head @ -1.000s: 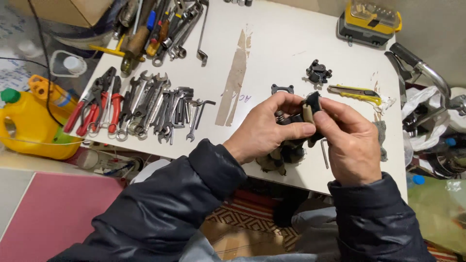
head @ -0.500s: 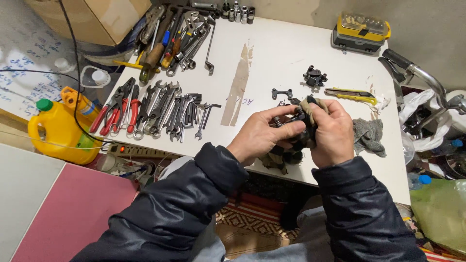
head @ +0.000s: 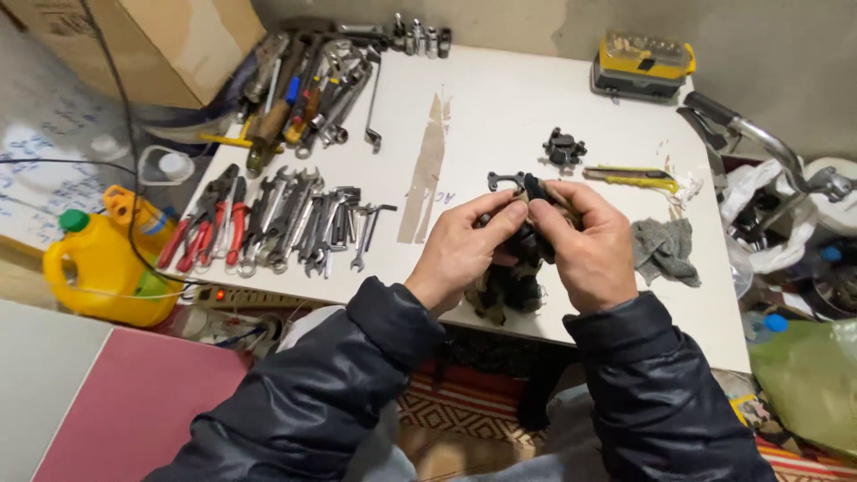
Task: Cleaning and inspecting a mechanical bicycle component on a workbench
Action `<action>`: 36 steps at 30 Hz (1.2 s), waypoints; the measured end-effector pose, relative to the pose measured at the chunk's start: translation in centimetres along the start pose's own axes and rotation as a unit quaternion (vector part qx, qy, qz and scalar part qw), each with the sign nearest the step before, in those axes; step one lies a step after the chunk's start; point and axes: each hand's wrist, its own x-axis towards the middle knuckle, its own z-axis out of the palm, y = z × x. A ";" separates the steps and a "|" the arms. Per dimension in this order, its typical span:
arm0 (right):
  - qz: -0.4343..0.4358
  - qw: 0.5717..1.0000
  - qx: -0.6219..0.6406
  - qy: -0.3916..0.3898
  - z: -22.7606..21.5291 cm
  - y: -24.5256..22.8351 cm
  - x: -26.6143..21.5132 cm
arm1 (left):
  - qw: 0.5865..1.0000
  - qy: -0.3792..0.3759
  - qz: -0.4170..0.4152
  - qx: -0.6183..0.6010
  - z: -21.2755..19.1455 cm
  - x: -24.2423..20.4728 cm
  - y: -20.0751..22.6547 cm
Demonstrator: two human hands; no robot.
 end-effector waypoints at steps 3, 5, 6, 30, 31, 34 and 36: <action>0.049 0.997 0.052 0.022 -0.7 1.2 0.6 | 0.999 -0.029 -0.008 -0.013 -0.1 0.3 -0.6; 0.069 0.991 0.102 0.043 -0.3 1.2 0.8 | 0.999 -0.043 -0.018 -0.018 -0.1 0.7 -0.6; 0.088 0.982 0.157 0.061 0.1 1.2 0.9 | 0.998 -0.053 -0.027 -0.021 -0.2 0.9 -0.6; 0.069 0.996 0.049 0.012 0.5 0.8 1.2 | 0.992 -0.045 -0.075 -0.091 -2.3 5.1 -1.8; 0.070 0.996 0.049 0.013 0.8 0.8 1.0 | 0.992 -0.045 -0.076 -0.091 -2.3 5.2 -2.2; 0.031 0.999 -0.040 -0.001 1.5 1.3 0.5 | 0.991 -0.028 -0.094 -0.090 -2.3 4.8 -2.4; 0.076 0.994 0.057 0.057 1.8 1.9 0.5 | 0.989 -0.037 -0.102 -0.097 -1.8 4.4 -1.4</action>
